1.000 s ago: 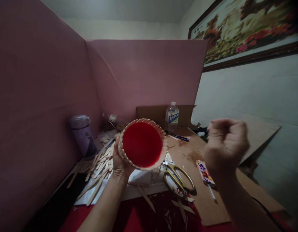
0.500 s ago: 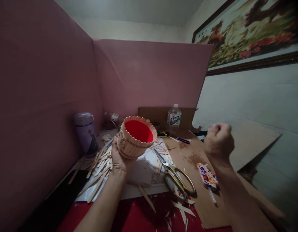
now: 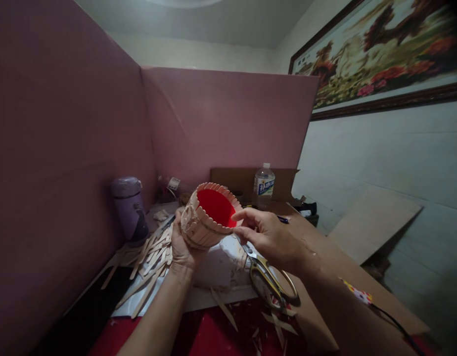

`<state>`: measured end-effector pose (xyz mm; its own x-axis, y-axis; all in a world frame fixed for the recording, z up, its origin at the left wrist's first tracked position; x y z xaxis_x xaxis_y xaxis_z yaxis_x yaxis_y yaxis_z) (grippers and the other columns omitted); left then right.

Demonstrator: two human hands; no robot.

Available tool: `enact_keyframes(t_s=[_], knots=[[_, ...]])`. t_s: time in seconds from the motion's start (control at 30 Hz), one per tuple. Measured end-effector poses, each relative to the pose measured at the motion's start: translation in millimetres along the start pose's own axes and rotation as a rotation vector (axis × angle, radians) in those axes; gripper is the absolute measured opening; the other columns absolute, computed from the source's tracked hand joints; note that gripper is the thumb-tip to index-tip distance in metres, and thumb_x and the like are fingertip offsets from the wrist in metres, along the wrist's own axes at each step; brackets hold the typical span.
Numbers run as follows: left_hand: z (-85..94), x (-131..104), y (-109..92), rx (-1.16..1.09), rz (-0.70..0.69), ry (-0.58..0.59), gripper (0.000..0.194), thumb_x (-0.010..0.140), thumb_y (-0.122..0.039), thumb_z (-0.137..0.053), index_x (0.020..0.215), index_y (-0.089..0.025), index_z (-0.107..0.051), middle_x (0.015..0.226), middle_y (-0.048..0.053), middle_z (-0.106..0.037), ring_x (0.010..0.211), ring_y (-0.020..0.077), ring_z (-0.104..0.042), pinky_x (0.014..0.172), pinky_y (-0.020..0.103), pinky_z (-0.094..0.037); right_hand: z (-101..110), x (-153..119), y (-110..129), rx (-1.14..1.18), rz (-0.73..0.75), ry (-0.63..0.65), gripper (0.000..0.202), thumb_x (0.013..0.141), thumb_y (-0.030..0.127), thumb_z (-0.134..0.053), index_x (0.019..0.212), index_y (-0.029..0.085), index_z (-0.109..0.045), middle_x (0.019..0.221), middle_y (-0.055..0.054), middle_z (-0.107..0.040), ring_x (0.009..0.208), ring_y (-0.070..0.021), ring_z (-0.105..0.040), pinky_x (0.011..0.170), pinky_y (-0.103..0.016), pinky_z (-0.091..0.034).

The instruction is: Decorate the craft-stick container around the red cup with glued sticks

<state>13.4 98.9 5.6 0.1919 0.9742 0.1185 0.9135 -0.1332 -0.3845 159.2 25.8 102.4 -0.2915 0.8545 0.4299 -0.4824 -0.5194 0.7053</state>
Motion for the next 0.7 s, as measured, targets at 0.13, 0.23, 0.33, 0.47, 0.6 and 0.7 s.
enact_keyframes(t_s=[0.13, 0.23, 0.33, 0.47, 0.6, 0.7], knots=[[-1.4, 0.2, -0.5, -0.006, 0.004, 0.023, 0.056, 0.08, -0.052, -0.053, 0.127, -0.022, -0.056, 0.117, 0.012, -0.067, 0.113, 0.0334, -0.058, 0.095, 0.055, -0.043, 1.3, 1.1, -4.1, 0.089, -0.013, -0.06, 0.015, 0.083, 0.019, -0.055, 0.069, 0.017, -0.061, 0.057, 0.001, -0.059, 0.054, -0.011, -0.052, 0.055, -0.024, -0.039], [-1.6, 0.6, -2.8, -0.002, 0.005, 0.02, 0.056, 0.081, -0.052, -0.053, 0.128, -0.022, -0.055, 0.119, 0.012, -0.066, 0.113, 0.0328, -0.058, 0.096, 0.055, -0.043, 21.7, 1.1, -14.6, 0.328, -0.004, -0.241, 0.013, 0.083, 0.028, -0.059, 0.074, 0.017, -0.058, 0.056, 0.003, -0.057, 0.049, -0.0092, -0.049, 0.047, -0.021, -0.038], [1.6, 1.0, -6.8, 0.014, -0.011, -0.024, 0.055, 0.082, -0.052, -0.051, 0.128, -0.023, -0.055, 0.119, 0.013, -0.065, 0.113, 0.0328, -0.058, 0.094, 0.055, -0.044, 62.5, -4.8, -31.8, 0.454, -0.004, -0.571, 0.016, 0.079, 0.034, -0.061, 0.078, 0.02, -0.054, 0.056, 0.006, -0.053, 0.04, -0.0064, -0.038, 0.036, -0.018, -0.029], [7.7, 0.3, -11.4, 0.048, -0.046, -0.112, 0.057, 0.082, -0.056, -0.048, 0.127, -0.023, -0.055, 0.12, 0.015, -0.064, 0.112, 0.0354, -0.057, 0.089, 0.059, -0.045, 127.2, -31.4, -48.0, 0.371, 0.016, -1.123, 0.013, 0.073, 0.024, -0.059, 0.077, 0.022, -0.046, 0.056, 0.007, -0.045, 0.044, -0.0078, -0.04, 0.036, -0.018, -0.027], [14.8, -0.5, -11.5, 0.067, -0.036, -0.195, 0.059, 0.08, -0.06, -0.047, 0.126, -0.024, -0.055, 0.12, 0.017, -0.062, 0.112, 0.0383, -0.057, 0.085, 0.063, -0.045, 170.1, -56.1, -64.8, 0.212, -0.02, -1.425, 0.012, 0.08, 0.024, -0.046, 0.073, 0.025, -0.036, 0.061, 0.004, -0.038, 0.048, -0.0115, -0.042, 0.039, -0.025, -0.026], [16.4, 0.5, -11.8, 0.057, -0.035, -0.192, 0.063, 0.078, -0.062, -0.047, 0.126, -0.022, -0.054, 0.12, 0.019, -0.061, 0.113, 0.0409, -0.055, 0.082, 0.064, -0.045, 189.2, -65.5, -79.5, 0.022, -0.045, -1.494, 0.016, 0.088, 0.037, -0.034, 0.077, 0.026, -0.033, 0.075, -0.005, -0.048, 0.058, -0.0176, -0.05, 0.044, -0.031, -0.031]])
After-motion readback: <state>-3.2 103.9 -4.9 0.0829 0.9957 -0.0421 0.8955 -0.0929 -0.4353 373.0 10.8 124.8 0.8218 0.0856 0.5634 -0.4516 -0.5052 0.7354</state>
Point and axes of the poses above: each hand's wrist, its own x-axis towards the middle knuckle, its own z-axis out of the back of the hand, y = z × x, the point moved 7 cm from there along x, towards the middle knuckle
